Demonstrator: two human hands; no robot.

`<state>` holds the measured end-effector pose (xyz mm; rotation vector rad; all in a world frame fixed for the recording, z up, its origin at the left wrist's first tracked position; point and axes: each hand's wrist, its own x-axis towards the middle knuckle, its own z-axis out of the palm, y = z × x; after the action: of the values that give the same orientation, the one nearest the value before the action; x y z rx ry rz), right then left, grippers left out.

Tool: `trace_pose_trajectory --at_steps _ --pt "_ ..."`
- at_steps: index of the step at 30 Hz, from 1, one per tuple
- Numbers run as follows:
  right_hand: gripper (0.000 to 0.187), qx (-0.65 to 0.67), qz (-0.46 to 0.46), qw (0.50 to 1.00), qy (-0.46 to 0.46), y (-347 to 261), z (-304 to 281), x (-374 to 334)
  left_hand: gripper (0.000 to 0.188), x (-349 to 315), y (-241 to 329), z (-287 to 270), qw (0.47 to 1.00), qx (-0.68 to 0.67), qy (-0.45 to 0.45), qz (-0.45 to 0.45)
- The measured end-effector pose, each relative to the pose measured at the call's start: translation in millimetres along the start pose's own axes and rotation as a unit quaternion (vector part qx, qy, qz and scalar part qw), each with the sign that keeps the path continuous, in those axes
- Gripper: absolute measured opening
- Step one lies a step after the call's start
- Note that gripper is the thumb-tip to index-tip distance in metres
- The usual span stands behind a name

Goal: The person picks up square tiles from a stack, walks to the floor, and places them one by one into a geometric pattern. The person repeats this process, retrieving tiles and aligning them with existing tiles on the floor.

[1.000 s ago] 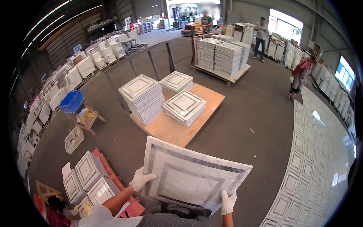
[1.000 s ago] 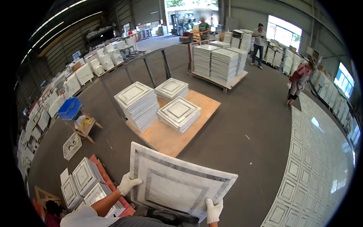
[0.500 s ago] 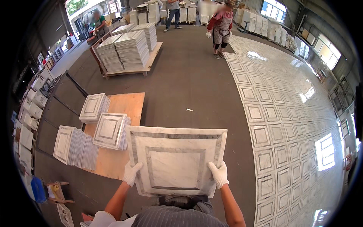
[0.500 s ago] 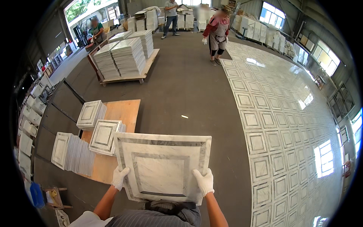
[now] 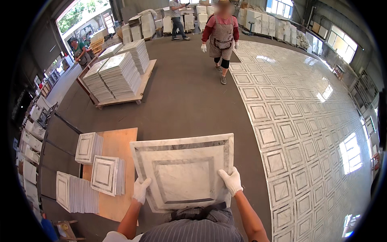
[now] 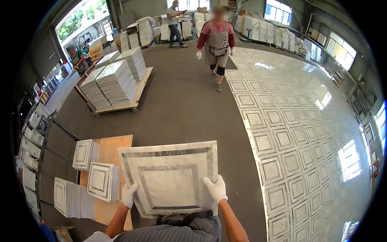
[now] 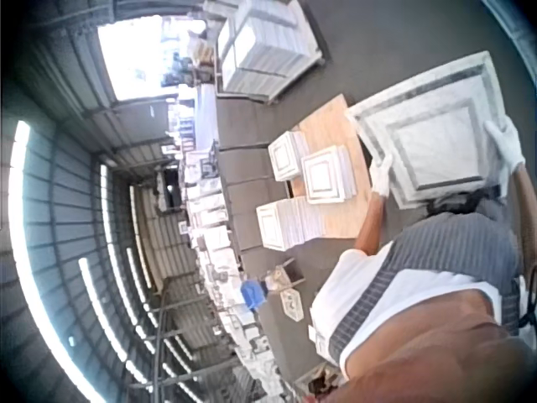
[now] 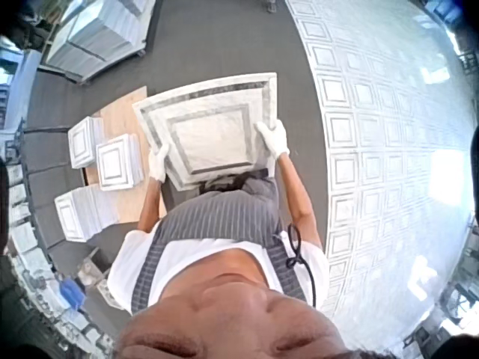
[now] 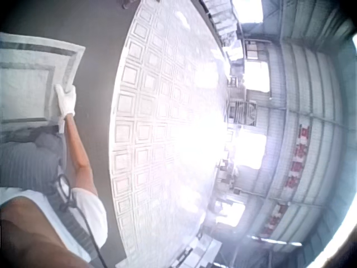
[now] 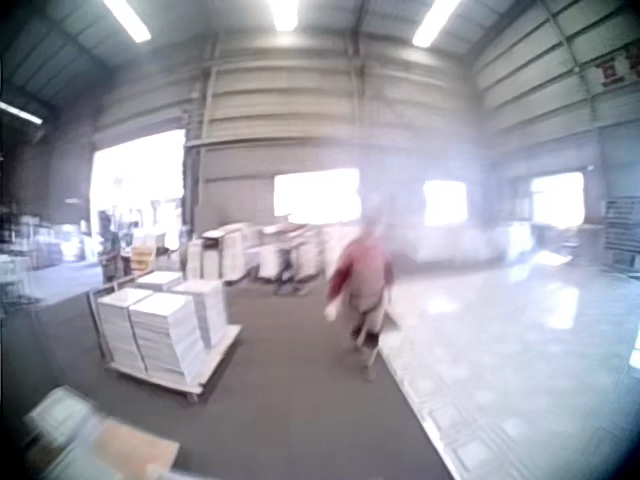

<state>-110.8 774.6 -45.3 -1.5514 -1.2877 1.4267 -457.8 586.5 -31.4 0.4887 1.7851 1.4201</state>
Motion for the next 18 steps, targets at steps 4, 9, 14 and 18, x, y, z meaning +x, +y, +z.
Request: trace_pose_trajectory --at_steps 4,9,14,18 --pt "0.045 -0.044 -0.014 0.998 -0.049 -53 13 87 0.036 34 52 44 0.996 -0.078 0.026 0.025" --pt "0.051 -0.077 0.005 0.990 -0.115 -108 48 195 0.038 110 80 76 0.994 -0.061 0.089 0.027" --pt "0.055 -0.124 -0.024 0.983 -0.130 -164 101 309 0.038 233 86 90 0.988 -0.100 0.108 0.046" --pt "0.055 -0.158 -0.017 0.983 -0.096 -208 126 398 0.039 345 131 114 0.993 -0.080 0.080 0.037"
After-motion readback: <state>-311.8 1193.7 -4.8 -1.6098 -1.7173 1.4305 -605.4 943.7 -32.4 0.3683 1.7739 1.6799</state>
